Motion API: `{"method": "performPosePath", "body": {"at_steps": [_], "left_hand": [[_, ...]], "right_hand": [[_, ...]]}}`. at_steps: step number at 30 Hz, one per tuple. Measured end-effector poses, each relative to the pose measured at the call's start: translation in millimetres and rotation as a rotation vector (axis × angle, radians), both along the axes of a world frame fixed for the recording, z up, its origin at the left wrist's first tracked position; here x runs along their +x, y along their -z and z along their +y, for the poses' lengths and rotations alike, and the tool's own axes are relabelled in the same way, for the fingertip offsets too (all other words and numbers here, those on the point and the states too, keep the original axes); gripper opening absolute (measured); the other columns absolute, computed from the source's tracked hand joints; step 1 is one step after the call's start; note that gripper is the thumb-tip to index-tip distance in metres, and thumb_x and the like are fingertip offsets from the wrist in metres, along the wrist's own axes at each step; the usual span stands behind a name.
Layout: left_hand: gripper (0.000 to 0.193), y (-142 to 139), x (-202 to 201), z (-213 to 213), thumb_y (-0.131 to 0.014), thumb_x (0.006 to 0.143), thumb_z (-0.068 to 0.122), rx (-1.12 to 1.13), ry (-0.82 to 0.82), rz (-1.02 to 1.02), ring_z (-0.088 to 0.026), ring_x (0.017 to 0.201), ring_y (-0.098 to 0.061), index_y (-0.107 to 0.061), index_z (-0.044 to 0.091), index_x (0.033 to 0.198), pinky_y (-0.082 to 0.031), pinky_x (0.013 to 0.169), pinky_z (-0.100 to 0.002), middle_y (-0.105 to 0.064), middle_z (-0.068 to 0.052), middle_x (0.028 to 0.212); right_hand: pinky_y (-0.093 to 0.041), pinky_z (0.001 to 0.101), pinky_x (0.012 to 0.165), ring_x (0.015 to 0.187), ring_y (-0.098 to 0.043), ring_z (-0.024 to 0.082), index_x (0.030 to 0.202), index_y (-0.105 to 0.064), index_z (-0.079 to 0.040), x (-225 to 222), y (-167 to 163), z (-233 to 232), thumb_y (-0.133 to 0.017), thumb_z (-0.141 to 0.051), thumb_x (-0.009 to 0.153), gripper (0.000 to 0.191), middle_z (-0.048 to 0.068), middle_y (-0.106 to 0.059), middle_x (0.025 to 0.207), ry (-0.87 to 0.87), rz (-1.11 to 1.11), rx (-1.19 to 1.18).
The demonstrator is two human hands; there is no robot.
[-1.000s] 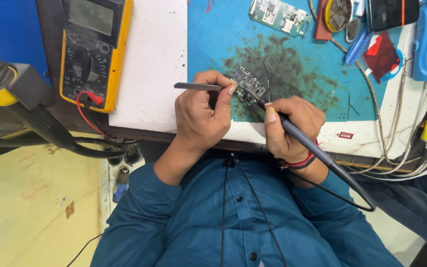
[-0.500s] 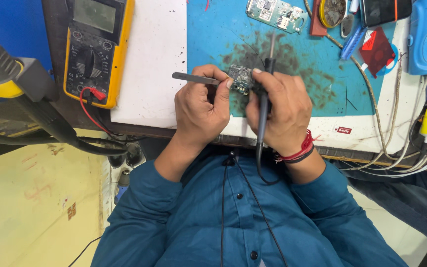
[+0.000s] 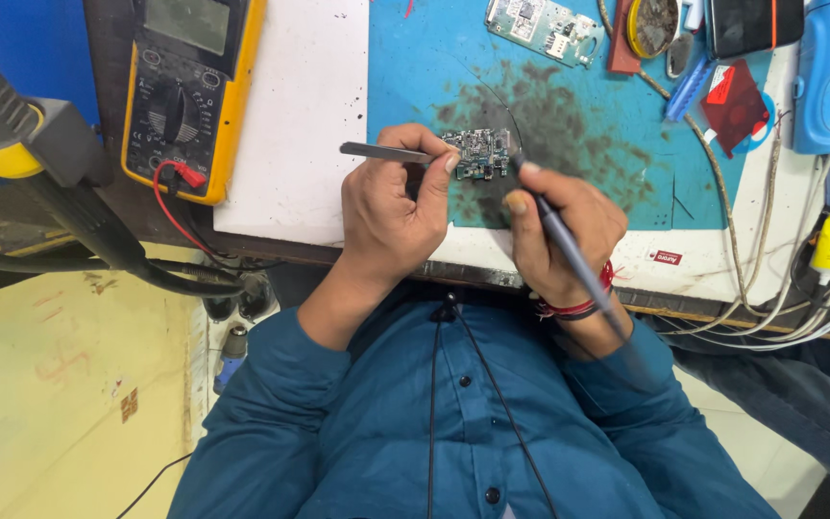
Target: The person solders components on a small circuit board at a repair workbench, holding the board with one hand while applying a soldering iron and solder to its contacts. They reposition and turn the board repeatedly to work on different points across its surface.
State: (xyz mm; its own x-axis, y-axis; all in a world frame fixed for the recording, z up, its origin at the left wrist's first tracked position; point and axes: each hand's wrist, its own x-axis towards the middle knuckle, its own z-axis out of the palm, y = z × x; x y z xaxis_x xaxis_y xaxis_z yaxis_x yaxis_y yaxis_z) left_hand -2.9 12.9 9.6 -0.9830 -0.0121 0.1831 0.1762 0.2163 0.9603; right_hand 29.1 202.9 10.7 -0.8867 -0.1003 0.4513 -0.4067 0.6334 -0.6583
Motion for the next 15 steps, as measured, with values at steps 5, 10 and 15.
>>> {"method": "performPosePath", "body": {"at_steps": [5, 10, 15], "left_hand": [[0.009, -0.1, -0.5, -0.6, -0.070, 0.102, 0.005, -0.057, -0.001, 0.010, -0.012, 0.066, -0.068, -0.062, 0.005, 0.103, -0.053, 0.062, -0.027, -0.070, -0.003, 0.083], [0.009, 0.6, -1.6, -0.9, -0.070, 0.102, 0.005, -0.066, -0.002, 0.028, -0.012, 0.068, -0.070, -0.061, 0.005, 0.104, -0.054, 0.063, -0.027, -0.070, -0.004, 0.084], [0.010, 1.1, -2.1, -0.5, -0.070, 0.102, 0.005, -0.062, -0.004, 0.035, -0.012, 0.069, -0.070, -0.060, 0.005, 0.104, -0.055, 0.063, -0.027, -0.071, -0.004, 0.085]], "right_hand": [[-0.048, 0.0313, 0.060, 0.069, -0.065, 0.025, 0.107, -0.065, -0.001, -1.2, 3.9, 0.7, -0.072, -0.011, 0.105, 0.012, 0.012, -0.069, 0.084, -0.054, 0.016, -0.057], [-0.046, 0.0309, 0.058, 0.066, -0.063, 0.024, 0.104, -0.066, -0.001, -2.5, 2.7, -1.9, -0.073, -0.011, 0.105, 0.012, 0.011, -0.066, 0.078, -0.062, 0.002, -0.065], [-0.046, 0.0310, 0.057, 0.064, -0.062, 0.024, 0.103, -0.066, 0.000, -3.7, 0.8, -2.9, -0.073, -0.011, 0.103, 0.012, 0.011, -0.064, 0.075, -0.053, 0.009, -0.048]]}}
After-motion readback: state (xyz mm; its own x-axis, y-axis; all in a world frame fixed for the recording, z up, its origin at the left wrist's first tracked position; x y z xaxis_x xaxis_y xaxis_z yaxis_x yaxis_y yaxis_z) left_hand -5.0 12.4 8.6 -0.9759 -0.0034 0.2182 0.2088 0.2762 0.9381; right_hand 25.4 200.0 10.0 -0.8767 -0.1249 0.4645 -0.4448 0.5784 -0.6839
